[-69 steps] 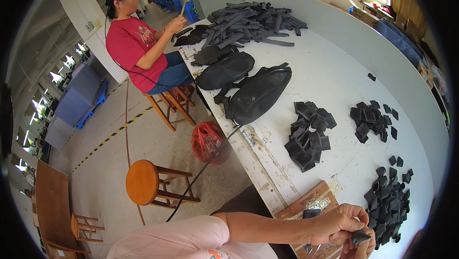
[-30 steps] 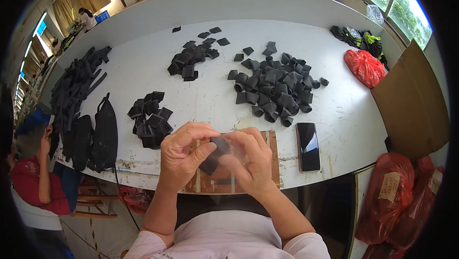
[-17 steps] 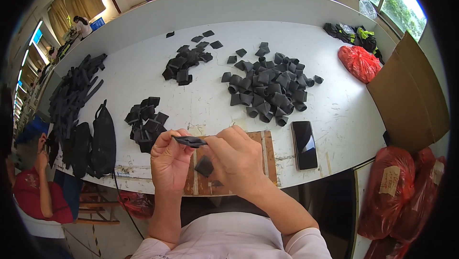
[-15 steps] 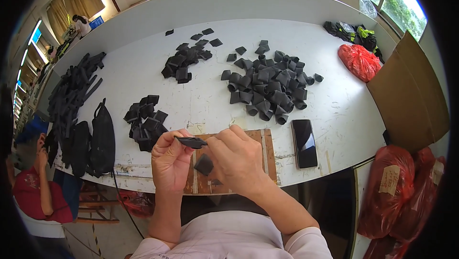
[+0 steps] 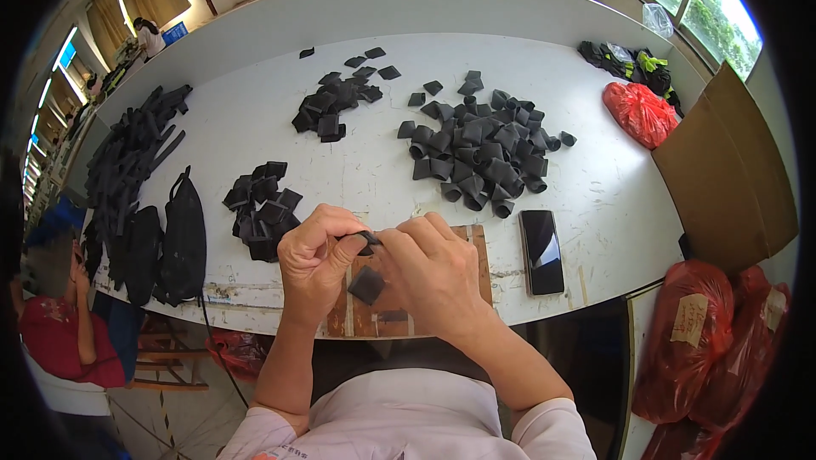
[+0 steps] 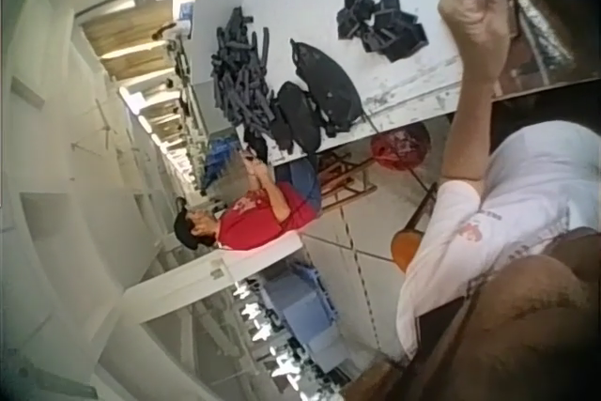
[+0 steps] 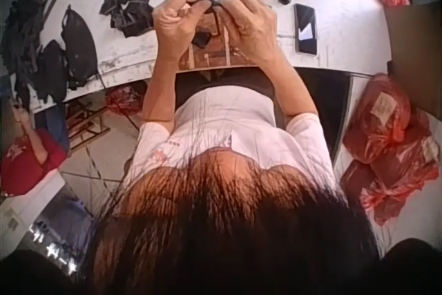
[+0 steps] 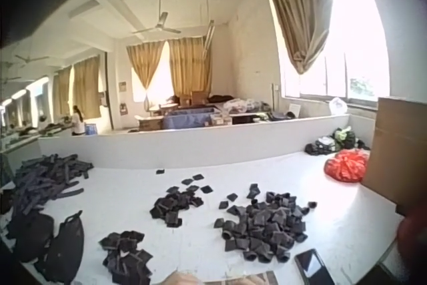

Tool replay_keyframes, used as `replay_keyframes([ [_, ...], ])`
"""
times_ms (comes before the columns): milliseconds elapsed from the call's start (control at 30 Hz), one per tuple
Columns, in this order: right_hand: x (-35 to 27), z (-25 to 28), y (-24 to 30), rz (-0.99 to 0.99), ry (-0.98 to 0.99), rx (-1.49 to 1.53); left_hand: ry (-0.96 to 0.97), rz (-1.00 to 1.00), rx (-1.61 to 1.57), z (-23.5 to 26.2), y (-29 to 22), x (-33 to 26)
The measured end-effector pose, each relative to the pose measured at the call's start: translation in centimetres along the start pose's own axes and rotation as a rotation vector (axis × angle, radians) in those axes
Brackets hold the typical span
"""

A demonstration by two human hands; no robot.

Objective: Applying adhesive to small black foam components and assembling them at a manufacturing workstation.

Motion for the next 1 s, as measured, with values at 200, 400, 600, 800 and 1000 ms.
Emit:
replay_keyframes([
  [200,0.2,-0.6,-0.1,0.071,0.015,-0.129,-0.096,-0.193,0.286,-0.1,-2.2,0.1],
  [400,-1.9,1.8,-3.8,-0.548,-0.223,0.715,-0.359,0.157,-0.342,1.4,1.6,-3.5],
  [600,-9.2,-3.8,-5.1,-1.11,-0.293,1.316,-0.215,0.231,-0.318,-1.8,1.5,-6.0],
  [800,-12.8,-5.9,-5.4,-1.295,-0.229,1.334,-0.184,0.378,-0.236,-2.2,4.7,-7.8],
  [1000,-13.3,-6.1,-5.5,-1.14,0.076,1.025,-0.127,0.46,-0.275,-2.4,6.9,-10.1],
])
Point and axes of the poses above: each hand's wrist, its own x-axis towards the middle knuckle, its own z-axis out of the back of the hand, y = z × x, the point moved 9 cm from there along x, towards the middle knuckle, and after that the axes turned 8 degrees about x, right-handed, at the moved point
